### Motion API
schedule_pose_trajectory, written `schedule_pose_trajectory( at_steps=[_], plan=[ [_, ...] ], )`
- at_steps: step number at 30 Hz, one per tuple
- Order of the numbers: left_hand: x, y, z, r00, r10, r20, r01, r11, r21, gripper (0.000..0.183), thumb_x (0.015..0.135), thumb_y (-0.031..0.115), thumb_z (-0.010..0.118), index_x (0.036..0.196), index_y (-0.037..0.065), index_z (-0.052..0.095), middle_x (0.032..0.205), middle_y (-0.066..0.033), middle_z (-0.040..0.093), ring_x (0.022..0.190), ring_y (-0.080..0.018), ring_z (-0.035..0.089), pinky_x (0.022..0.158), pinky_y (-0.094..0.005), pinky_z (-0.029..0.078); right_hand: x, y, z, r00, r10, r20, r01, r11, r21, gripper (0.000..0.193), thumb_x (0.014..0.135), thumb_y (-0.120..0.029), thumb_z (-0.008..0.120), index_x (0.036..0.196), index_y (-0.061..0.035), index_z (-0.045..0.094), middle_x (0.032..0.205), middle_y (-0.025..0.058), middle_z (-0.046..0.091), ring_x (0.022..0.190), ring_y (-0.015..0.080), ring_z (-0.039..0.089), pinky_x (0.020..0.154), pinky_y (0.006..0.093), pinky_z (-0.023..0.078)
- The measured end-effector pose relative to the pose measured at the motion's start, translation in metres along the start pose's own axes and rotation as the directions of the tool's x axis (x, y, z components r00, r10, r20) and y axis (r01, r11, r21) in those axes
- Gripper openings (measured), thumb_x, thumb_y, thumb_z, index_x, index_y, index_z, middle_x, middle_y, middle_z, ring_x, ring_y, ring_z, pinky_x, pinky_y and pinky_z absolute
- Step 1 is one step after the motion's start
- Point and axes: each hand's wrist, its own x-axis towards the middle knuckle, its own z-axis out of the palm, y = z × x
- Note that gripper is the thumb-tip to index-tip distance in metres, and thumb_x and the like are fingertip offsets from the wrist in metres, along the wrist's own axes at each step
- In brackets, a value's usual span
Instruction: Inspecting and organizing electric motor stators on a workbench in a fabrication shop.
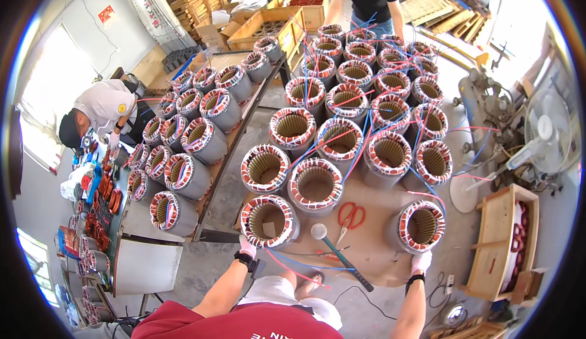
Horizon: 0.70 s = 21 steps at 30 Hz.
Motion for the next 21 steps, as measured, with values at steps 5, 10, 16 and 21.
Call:
schedule_pose_trajectory(
  at_steps=[5, 10, 16, 21],
  plan=[
    [-0.005, 0.051, 0.009, 0.985, -0.130, 0.115, 0.151, 0.968, -0.201, 0.033, 0.093, 0.025, 0.029, 0.101, 0.002, 0.052, 0.100, -0.0078, 0.059, 0.088, -0.0223, 0.055, 0.077, -0.0317, 0.042, 0.022, -0.008, 0.000, 0.999, 0.035, 0.029, -0.036, 0.999, 0.026, 0.032, 0.086, -0.025, 0.044, 0.104, -0.0037, 0.059, 0.098, 0.0146, 0.063, 0.093, 0.0278, 0.059, 0.075, 0.0357, 0.044],
    [0.013, 0.053, 0.014, 0.928, -0.340, 0.151, 0.371, 0.814, -0.447, 0.040, 0.092, 0.031, 0.028, 0.109, 0.004, 0.051, 0.117, -0.0043, 0.053, 0.103, -0.0195, 0.049, 0.090, -0.0302, 0.036, 0.038, -0.025, 0.006, 1.000, -0.005, 0.009, 0.006, 0.996, -0.088, 0.033, 0.083, -0.029, 0.044, 0.098, -0.0057, 0.062, 0.091, 0.0176, 0.064, 0.088, 0.0342, 0.060, 0.074, 0.0412, 0.045],
    [0.035, 0.039, 0.024, 0.954, -0.223, 0.202, 0.300, 0.749, -0.590, 0.044, 0.092, 0.033, 0.027, 0.119, 0.005, 0.048, 0.123, -0.0035, 0.050, 0.110, -0.0207, 0.045, 0.095, -0.0319, 0.032, 0.047, -0.041, 0.008, 0.999, 0.008, 0.052, -0.004, 0.996, -0.089, 0.036, 0.084, -0.031, 0.043, 0.100, -0.0054, 0.061, 0.094, 0.0184, 0.063, 0.091, 0.0348, 0.059, 0.077, 0.0413, 0.045],
    [0.036, 0.068, 0.026, 0.938, -0.106, 0.329, 0.228, 0.906, -0.357, 0.046, 0.092, 0.036, 0.027, 0.124, 0.007, 0.044, 0.128, -0.0043, 0.046, 0.116, -0.0216, 0.041, 0.097, -0.0346, 0.030, 0.049, -0.064, 0.009, 0.999, -0.036, 0.038, 0.037, 0.999, -0.026, 0.035, 0.084, -0.031, 0.043, 0.100, -0.0059, 0.061, 0.093, 0.0180, 0.063, 0.089, 0.0352, 0.059, 0.077, 0.0409, 0.045]
  ],
)
